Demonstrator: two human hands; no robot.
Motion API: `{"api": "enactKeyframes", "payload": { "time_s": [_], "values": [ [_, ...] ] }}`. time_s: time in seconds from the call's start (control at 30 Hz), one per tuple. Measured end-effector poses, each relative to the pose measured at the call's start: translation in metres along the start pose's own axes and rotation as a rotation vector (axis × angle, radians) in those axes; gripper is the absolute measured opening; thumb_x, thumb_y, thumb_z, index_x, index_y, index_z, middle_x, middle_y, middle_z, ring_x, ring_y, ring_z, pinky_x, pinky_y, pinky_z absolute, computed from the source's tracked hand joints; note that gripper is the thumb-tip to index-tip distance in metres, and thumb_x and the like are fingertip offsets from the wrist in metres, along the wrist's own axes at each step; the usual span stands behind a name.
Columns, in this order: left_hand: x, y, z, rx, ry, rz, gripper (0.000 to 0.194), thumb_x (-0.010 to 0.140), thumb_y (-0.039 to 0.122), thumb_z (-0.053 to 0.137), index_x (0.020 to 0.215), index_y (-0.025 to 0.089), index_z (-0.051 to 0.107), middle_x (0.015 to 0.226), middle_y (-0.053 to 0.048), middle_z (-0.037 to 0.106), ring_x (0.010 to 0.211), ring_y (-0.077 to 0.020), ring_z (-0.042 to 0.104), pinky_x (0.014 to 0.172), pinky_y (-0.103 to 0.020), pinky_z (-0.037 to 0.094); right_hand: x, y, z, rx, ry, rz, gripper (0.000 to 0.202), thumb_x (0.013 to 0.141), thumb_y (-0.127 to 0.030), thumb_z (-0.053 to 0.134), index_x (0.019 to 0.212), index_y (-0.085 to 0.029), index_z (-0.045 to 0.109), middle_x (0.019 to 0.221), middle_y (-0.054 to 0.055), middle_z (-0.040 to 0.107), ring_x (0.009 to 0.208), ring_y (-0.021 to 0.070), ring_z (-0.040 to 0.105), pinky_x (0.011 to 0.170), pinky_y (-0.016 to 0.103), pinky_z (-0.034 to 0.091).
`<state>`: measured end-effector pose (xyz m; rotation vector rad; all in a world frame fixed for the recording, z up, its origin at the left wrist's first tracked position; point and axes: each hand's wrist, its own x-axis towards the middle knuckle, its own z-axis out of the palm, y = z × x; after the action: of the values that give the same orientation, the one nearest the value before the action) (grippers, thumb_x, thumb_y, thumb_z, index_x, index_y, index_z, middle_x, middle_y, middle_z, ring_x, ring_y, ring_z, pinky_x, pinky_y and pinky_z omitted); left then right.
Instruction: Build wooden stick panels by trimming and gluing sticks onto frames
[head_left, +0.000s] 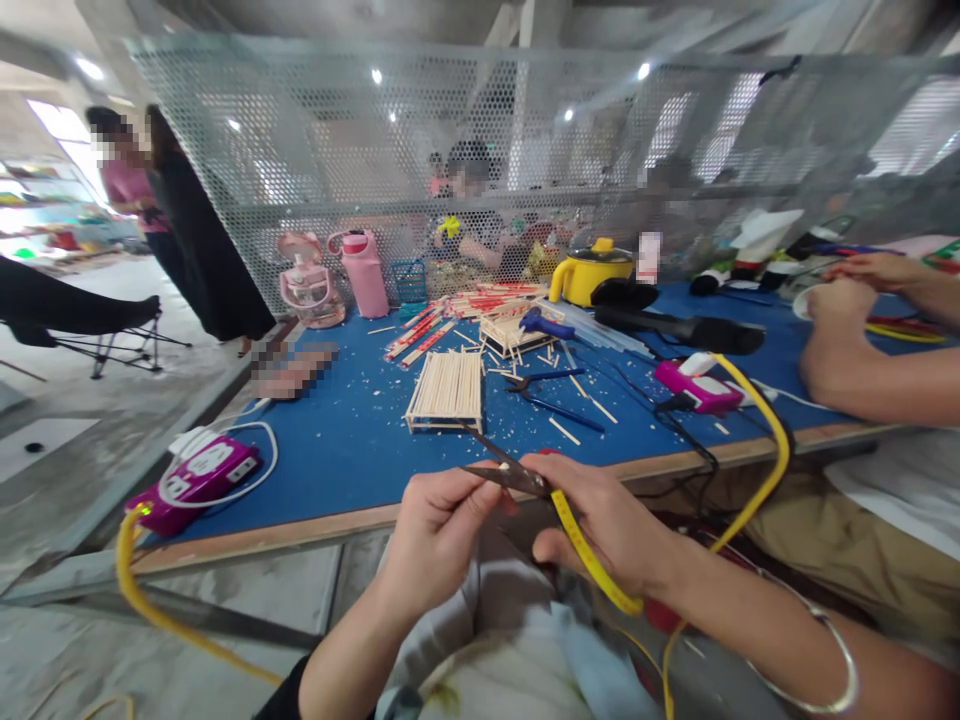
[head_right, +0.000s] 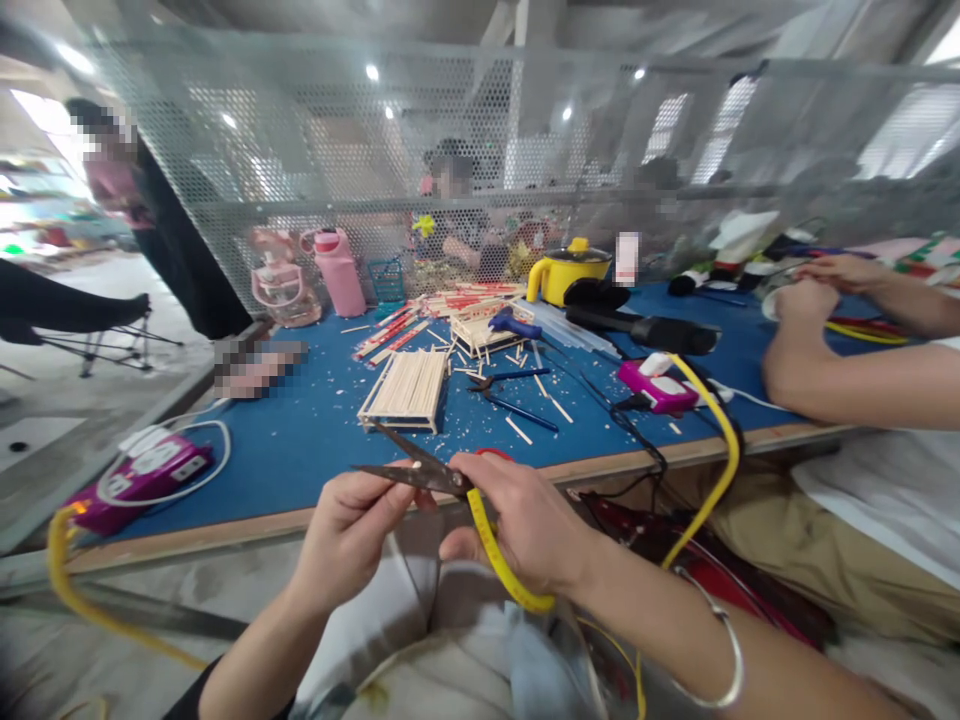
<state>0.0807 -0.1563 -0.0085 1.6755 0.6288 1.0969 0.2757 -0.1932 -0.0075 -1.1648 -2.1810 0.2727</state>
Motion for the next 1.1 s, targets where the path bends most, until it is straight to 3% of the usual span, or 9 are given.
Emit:
{"api": "enactKeyframes", "payload": {
  "time_s": [0.23,0.43,0.6,0.73,0.97,1.03,1.1],
  "values": [
    [0.002,-0.011,0.006,0.044,0.073,-0.055,0.029,0.088,0.027,0.053,0.068,0.013,0.069,0.068,-0.003,0.068,0.067,-0.0127,0.059,0.066,-0.020,0.042,-0.001,0.008,-0.007,-0.125,-0.062,0.122,0.046,0.083,-0.052,0.054,0.114,-0.017,0.052,0.095,0.009,0.067,0.084,0.0223,0.063,0.071,0.031,0.047],
    [0.002,-0.012,0.013,-0.029,0.023,-0.059,0.029,0.087,0.027,0.053,0.067,0.013,0.068,0.076,-0.005,0.069,0.075,-0.0161,0.061,0.071,-0.023,0.044,0.002,-0.005,-0.003,-0.045,-0.051,0.155,0.052,0.076,-0.056,0.060,0.111,-0.019,0.050,0.096,0.008,0.063,0.085,0.0214,0.058,0.074,0.032,0.046],
    [0.002,-0.015,0.011,-0.012,0.070,-0.050,0.028,0.088,0.027,0.053,0.066,0.014,0.067,0.070,-0.002,0.067,0.069,-0.0136,0.059,0.068,-0.021,0.043,0.006,-0.005,-0.002,-0.071,-0.049,0.173,0.046,0.079,-0.052,0.058,0.109,-0.018,0.052,0.093,0.008,0.063,0.084,0.0214,0.058,0.073,0.031,0.044],
    [0.005,-0.023,0.009,-0.023,0.136,-0.094,0.026,0.087,0.028,0.054,0.071,0.014,0.068,0.069,-0.002,0.067,0.068,-0.0133,0.059,0.066,-0.021,0.043,0.010,0.005,-0.007,-0.102,-0.132,0.220,0.038,0.082,-0.049,0.056,0.103,-0.018,0.055,0.082,0.005,0.064,0.074,0.0188,0.058,0.065,0.027,0.043],
    [0.007,-0.026,0.012,-0.011,0.124,-0.107,0.027,0.086,0.028,0.055,0.066,0.012,0.067,0.073,-0.004,0.067,0.072,-0.0151,0.060,0.069,-0.022,0.044,0.010,0.000,-0.015,-0.013,-0.229,0.303,0.026,0.082,-0.045,0.057,0.091,-0.021,0.054,0.072,0.000,0.061,0.061,0.0141,0.053,0.055,0.023,0.038],
    [0.006,-0.023,0.012,0.000,0.118,-0.096,0.027,0.086,0.028,0.054,0.068,0.013,0.067,0.072,-0.004,0.067,0.071,-0.0150,0.060,0.068,-0.023,0.043,0.008,-0.002,-0.013,0.016,-0.208,0.324,0.028,0.083,-0.045,0.056,0.098,-0.022,0.052,0.074,0.000,0.062,0.061,0.0143,0.053,0.056,0.024,0.039],
    [0.004,-0.019,0.011,0.040,0.119,-0.077,0.027,0.088,0.028,0.053,0.069,0.013,0.066,0.069,-0.003,0.066,0.068,-0.0142,0.059,0.066,-0.022,0.043,0.007,-0.002,-0.009,-0.019,-0.090,0.388,0.040,0.078,-0.046,0.061,0.105,-0.020,0.046,0.077,0.001,0.061,0.062,0.0153,0.054,0.056,0.025,0.040]
  ]
}}
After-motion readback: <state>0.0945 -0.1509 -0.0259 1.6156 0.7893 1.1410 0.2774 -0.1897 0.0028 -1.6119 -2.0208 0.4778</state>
